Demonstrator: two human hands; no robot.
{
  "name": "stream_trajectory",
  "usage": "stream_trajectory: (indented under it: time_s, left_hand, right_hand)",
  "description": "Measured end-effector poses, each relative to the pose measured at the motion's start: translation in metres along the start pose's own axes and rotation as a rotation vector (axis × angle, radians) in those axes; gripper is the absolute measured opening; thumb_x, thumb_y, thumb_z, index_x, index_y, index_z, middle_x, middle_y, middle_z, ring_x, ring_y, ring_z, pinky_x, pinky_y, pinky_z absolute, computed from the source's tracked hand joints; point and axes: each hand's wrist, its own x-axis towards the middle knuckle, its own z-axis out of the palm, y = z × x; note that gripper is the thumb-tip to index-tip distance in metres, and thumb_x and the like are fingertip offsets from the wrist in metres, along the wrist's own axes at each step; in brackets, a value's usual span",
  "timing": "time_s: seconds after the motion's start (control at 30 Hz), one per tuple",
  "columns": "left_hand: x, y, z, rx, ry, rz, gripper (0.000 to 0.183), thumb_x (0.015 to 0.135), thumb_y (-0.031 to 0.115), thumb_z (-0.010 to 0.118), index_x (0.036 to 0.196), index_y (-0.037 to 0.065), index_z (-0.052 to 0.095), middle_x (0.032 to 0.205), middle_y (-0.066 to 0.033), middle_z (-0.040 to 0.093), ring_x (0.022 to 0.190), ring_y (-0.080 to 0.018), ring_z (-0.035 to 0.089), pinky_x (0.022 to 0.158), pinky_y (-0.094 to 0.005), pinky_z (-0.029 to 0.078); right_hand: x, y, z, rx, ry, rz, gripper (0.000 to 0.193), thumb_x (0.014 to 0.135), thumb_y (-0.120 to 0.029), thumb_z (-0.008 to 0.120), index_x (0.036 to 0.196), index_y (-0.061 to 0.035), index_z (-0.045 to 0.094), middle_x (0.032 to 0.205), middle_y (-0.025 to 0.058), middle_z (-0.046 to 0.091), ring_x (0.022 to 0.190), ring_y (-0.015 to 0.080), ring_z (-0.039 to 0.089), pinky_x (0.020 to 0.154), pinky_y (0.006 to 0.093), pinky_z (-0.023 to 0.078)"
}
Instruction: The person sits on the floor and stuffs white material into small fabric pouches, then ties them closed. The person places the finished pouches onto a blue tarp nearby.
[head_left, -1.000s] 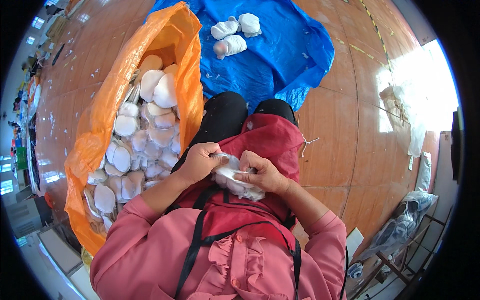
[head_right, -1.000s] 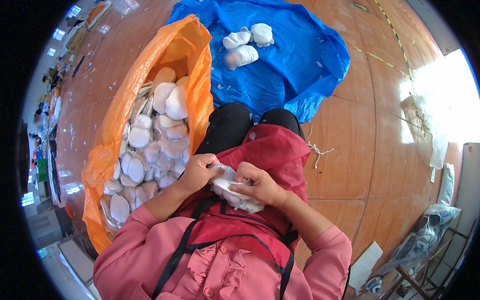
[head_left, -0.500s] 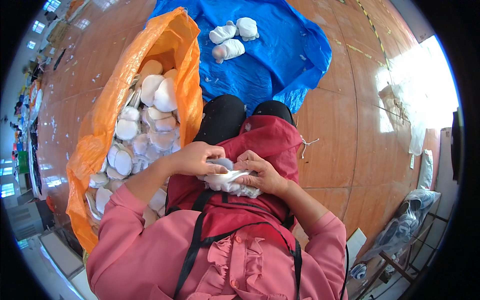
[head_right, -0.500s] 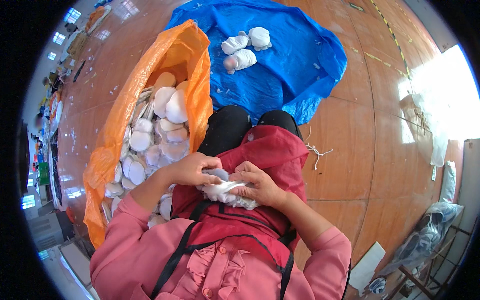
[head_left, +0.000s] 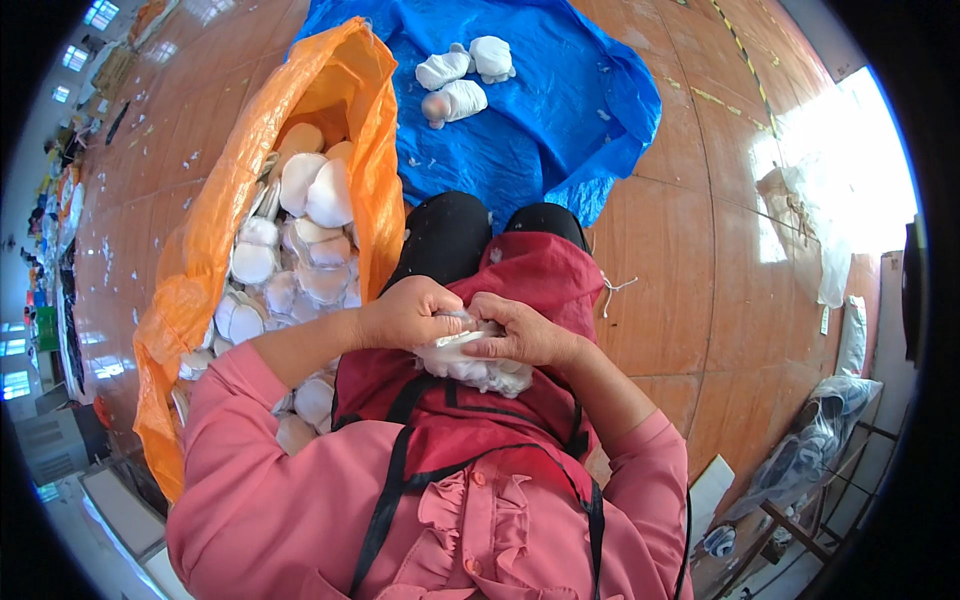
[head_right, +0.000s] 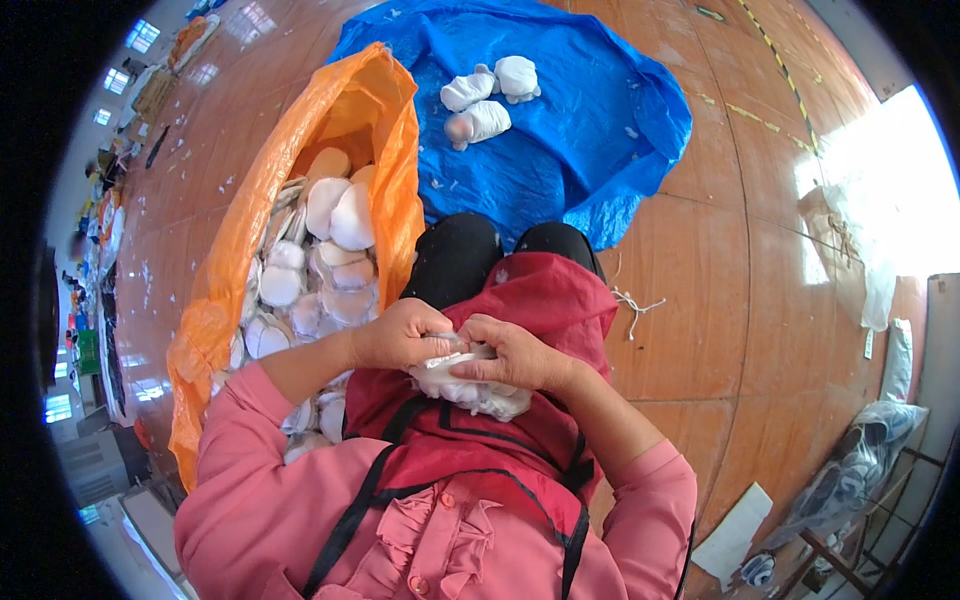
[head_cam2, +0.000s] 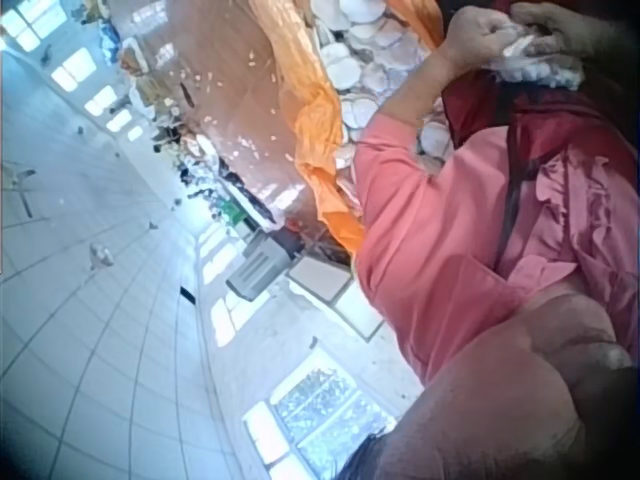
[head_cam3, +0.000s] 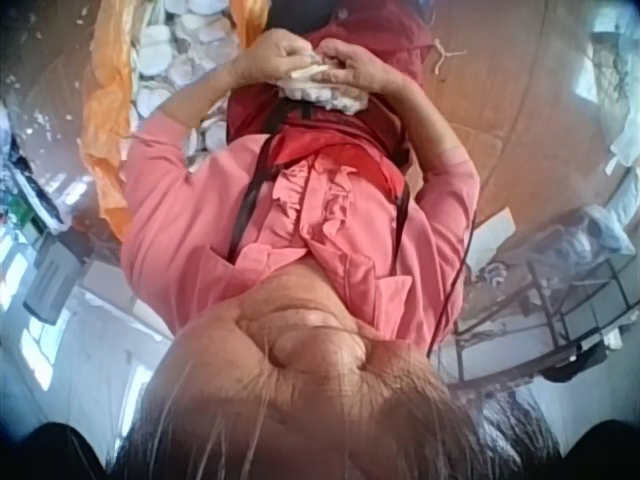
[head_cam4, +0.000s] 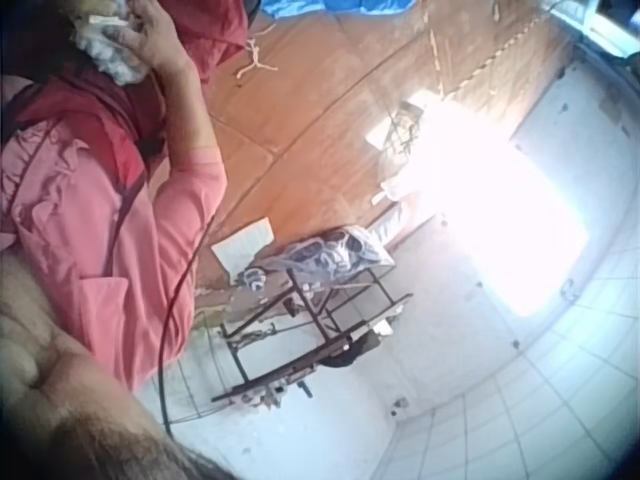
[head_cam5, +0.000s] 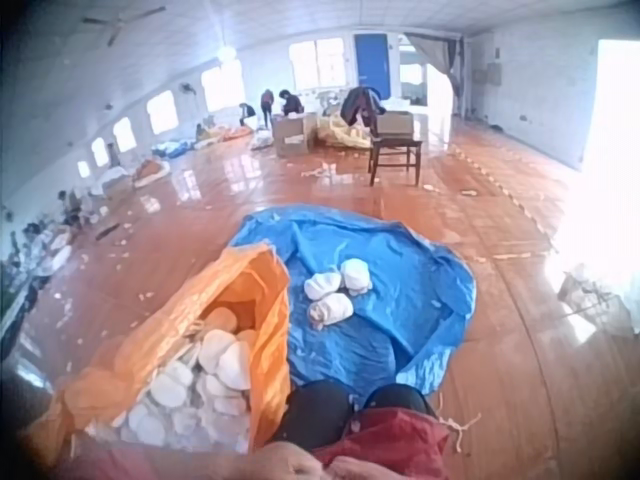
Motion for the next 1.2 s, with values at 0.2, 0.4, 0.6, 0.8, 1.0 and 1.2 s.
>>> stream_trajectory:
  time_s: [0.2, 0.4, 0.6, 0.8, 1.0, 1.2]
  left_hand:
    - [-0.011, -0.023, 0.016, -0.728, 0.265, -0.338, 0.017, 0.092, 0.016, 0.063, 0.084, 0.002, 0.069, 0.075, -0.002, 0.067, 0.064, -0.0092, 0.061, 0.057, -0.0268, 0.048]
    - [-0.012, -0.019, 0.017, -1.145, 0.479, -0.372, 0.01, 0.09, 0.013, 0.064, 0.086, 0.005, 0.068, 0.08, -0.0026, 0.067, 0.067, -0.011, 0.063, 0.063, -0.0266, 0.052]
    - [-0.012, -0.017, 0.022, -1.251, 0.631, -0.262, 0.009, 0.09, 0.008, 0.062, 0.083, 0.003, 0.066, 0.076, -0.003, 0.064, 0.065, -0.0104, 0.06, 0.061, -0.0258, 0.05]
    - [-0.028, -0.021, 0.03, -1.121, 0.606, -0.212, 0.014, 0.09, 0.01, 0.063, 0.078, 0.003, 0.065, 0.073, -0.002, 0.063, 0.061, -0.008, 0.056, 0.058, -0.0252, 0.046]
    - [-0.036, 0.013, 0.031, -0.127, 0.681, 0.081, 0.027, 0.087, 0.012, 0.069, 0.064, 0.004, 0.057, 0.06, -0.001, 0.054, 0.053, -0.0154, 0.052, 0.049, -0.0341, 0.039]
    - [-0.038, 0.028, 0.027, 0.468, 0.529, 0.724, 0.032, 0.076, 0.01, 0.078, 0.06, 0.011, 0.05, 0.058, -0.0026, 0.044, 0.049, -0.0216, 0.045, 0.047, -0.0338, 0.035]
  right_hand:
    - [0.009, 0.003, 0.003, 0.04, 0.116, -0.101, 0.034, 0.083, -0.025, 0.078, 0.1, -0.0082, 0.055, 0.097, 0.0059, 0.055, 0.094, 0.0185, 0.054, 0.084, 0.0311, 0.046]
    - [0.017, 0.003, 0.001, 0.38, 0.07, 0.089, 0.033, 0.086, -0.022, 0.077, 0.104, -0.0078, 0.053, 0.101, 0.0013, 0.059, 0.097, 0.0106, 0.054, 0.086, 0.0282, 0.047]
    - [0.012, -0.002, 0.01, 0.389, 0.168, 0.059, 0.04, 0.085, -0.027, 0.078, 0.108, -0.0051, 0.053, 0.094, 0.002, 0.061, 0.089, 0.0106, 0.057, 0.077, 0.0278, 0.049]
    - [-0.007, 0.001, 0.014, 0.061, 0.216, -0.035, 0.047, 0.079, -0.028, 0.082, 0.109, -0.0037, 0.054, 0.094, 0.0056, 0.063, 0.087, 0.0133, 0.062, 0.074, 0.0284, 0.05]
    - [-0.016, 0.014, 0.022, -0.192, 0.346, -0.352, 0.049, 0.07, -0.027, 0.087, 0.104, -0.0054, 0.059, 0.091, 0.011, 0.068, 0.079, 0.0285, 0.067, 0.069, 0.0338, 0.053]
    - [-0.012, 0.009, 0.023, -0.201, 0.286, -0.382, 0.043, 0.07, -0.027, 0.084, 0.105, -0.009, 0.066, 0.092, 0.0091, 0.065, 0.082, 0.028, 0.064, 0.073, 0.0361, 0.051]
